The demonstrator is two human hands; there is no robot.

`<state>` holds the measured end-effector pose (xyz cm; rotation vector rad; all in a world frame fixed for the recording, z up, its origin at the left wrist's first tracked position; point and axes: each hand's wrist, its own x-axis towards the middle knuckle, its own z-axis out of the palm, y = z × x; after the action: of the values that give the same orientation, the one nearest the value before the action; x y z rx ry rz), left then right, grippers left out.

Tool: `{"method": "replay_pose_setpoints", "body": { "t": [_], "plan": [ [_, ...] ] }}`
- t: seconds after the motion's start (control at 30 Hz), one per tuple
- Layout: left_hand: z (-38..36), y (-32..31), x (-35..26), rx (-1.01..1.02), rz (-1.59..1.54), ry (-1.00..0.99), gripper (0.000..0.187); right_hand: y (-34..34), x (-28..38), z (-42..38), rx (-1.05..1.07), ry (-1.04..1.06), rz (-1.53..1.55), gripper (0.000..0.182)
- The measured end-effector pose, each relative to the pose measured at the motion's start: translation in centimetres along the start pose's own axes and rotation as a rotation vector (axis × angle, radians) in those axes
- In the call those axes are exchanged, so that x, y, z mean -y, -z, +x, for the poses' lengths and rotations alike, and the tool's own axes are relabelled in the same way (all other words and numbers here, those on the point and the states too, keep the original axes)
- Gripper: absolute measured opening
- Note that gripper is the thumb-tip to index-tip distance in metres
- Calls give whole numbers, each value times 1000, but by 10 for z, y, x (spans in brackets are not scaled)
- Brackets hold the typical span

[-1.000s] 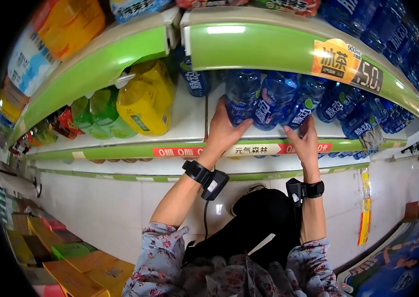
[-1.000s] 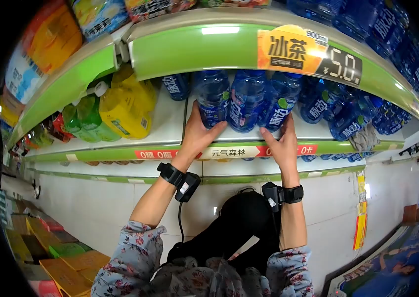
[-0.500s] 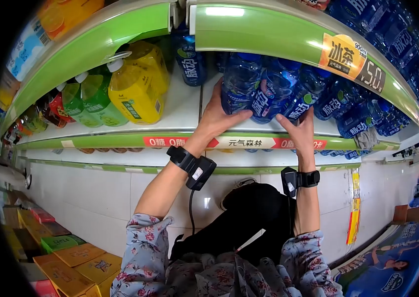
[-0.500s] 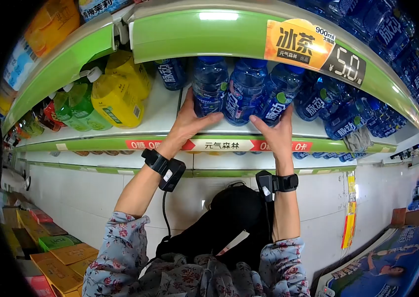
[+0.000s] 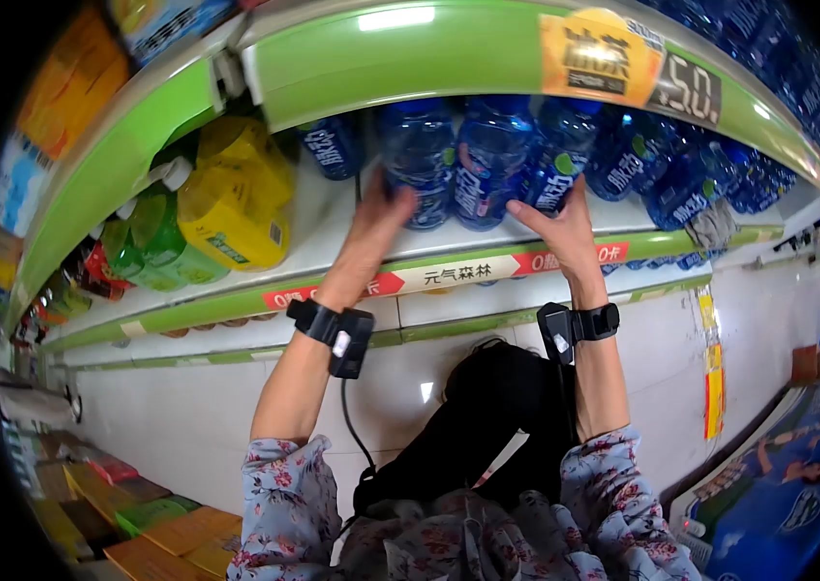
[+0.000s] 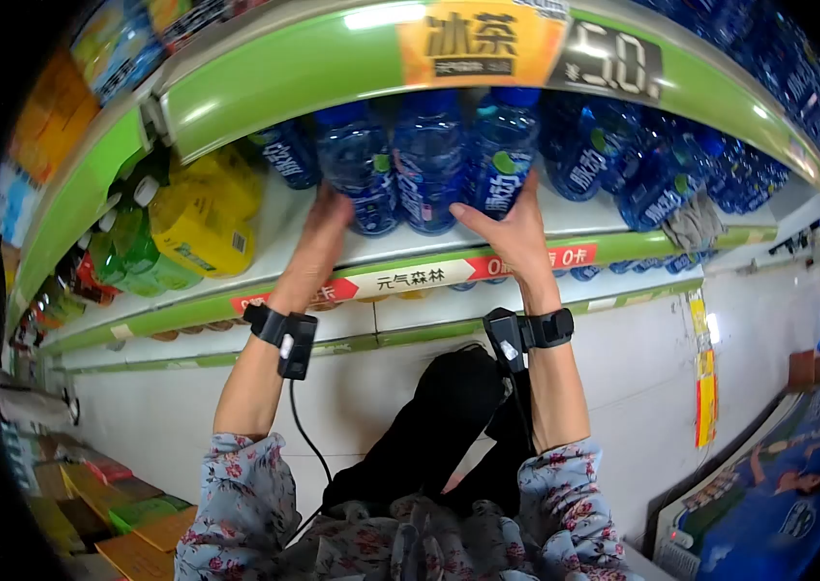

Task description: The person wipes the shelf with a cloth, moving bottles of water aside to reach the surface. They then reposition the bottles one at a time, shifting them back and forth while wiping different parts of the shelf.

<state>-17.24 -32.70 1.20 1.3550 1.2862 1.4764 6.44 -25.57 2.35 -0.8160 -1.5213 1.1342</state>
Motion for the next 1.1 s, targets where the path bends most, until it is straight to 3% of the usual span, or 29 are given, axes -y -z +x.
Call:
{"method": "replay_pose_setpoints", "body": {
  "t": [0.1, 0.2, 0.3, 0.33, 0.43, 0.73, 1.1],
  "plan": [
    [12, 11, 3, -71, -423, -71, 62, 7, 0, -1, 6, 103, -49, 92],
    [31, 26, 3, -67, -462, 82, 50, 12, 5, -3, 15, 54, -54, 98],
    [40, 41, 3, -83, 730, 8, 46, 13, 4, -2, 13, 64, -11, 101],
    [49, 40, 11, -90, 738, -221, 46, 13, 3, -1, 11, 71, -12, 101],
    [67, 21, 8, -39, -399, 88, 53, 14, 0, -3, 5, 65, -18, 102],
    [102, 32, 9, 111, -352, 168, 48, 20, -7, -3, -12, 76, -129, 104],
    [112, 60, 0, 143, -246, 206, 46, 25, 2, 2, 38, 58, -105, 98]
  ]
}}
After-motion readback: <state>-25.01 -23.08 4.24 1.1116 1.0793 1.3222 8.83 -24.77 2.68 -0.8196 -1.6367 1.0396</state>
